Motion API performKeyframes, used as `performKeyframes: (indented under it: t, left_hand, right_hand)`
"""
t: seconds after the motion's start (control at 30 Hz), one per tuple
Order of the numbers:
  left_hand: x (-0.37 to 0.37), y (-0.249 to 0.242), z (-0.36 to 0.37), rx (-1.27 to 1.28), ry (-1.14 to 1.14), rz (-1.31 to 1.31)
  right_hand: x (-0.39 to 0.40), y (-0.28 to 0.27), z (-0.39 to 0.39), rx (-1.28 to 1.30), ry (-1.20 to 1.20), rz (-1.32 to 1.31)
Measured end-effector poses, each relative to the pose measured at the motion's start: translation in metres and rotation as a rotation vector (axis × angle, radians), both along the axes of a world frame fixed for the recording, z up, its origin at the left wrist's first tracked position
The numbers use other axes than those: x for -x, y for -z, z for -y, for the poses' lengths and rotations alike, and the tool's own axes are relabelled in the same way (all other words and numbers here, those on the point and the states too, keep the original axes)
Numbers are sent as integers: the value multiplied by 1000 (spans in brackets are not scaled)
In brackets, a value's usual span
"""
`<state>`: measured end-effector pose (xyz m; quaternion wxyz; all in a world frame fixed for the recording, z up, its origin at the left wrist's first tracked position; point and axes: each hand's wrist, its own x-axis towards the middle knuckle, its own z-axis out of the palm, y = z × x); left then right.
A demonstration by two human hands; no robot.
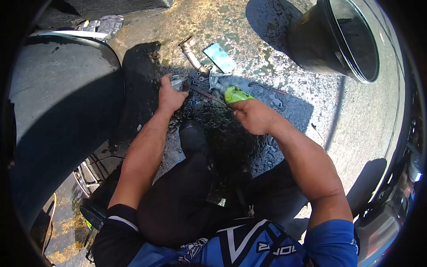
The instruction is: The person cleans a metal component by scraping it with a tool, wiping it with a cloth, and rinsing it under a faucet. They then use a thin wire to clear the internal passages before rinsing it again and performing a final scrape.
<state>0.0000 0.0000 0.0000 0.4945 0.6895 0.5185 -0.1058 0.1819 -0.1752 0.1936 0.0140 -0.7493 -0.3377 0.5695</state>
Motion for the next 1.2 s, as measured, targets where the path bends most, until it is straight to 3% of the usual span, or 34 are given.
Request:
performKeyframes:
  t: [0.07, 0.1, 0.2, 0.3, 0.43, 0.47, 0.57, 0.6, 0.7, 0.73, 0.83, 0.97, 1.13, 1.2]
  left_hand:
    - [7, 9, -21, -16, -9, 78]
    - [21, 1, -101, -293, 33, 70]
    - [26, 7, -112, -399, 102, 84]
    - [32, 6, -109, -276, 53, 131]
    - [28, 8, -106, -413, 132, 108]
    - [27, 6, -105, -304, 44, 73]
    - [35, 12, -108, -311, 43, 108]
    - [32, 3, -105, -383, 115, 43]
    - [31, 11, -106, -321, 8, 71]
    - [31, 7, -107, -238, -14, 90]
    - [32, 5, -106, -386, 134, 112]
    - [31, 5, -108, -221, -39, 100]
    - [22, 3, -105, -402, 102, 48]
    - [19, -5, -107, -304, 71, 72]
  right_hand:
    - [4, 0, -37, 148, 71, -22]
    - [0, 44, -68, -101, 77, -112]
    - [-13, 52, -69, -126, 86, -138]
    - [4, 56, -70, -247, 10, -86]
    - [-6, 43, -76, -189, -15, -75]
    - [6, 47, -83, -163, 1, -50]
    - [-2, 64, -53, -282, -18, -76]
    - [-3, 60, -54, -427, 14, -106]
    - [14, 60, -77, -242, 12, -42]
    - [14, 60, -74, -241, 19, -49]
    - [-4, 73, -39, -403, 23, -116]
    - [30, 77, -62, -357, 3, 48]
    - [35, 57, -44, -399, -65, 145]
    - [47, 53, -62, -351, -86, 226]
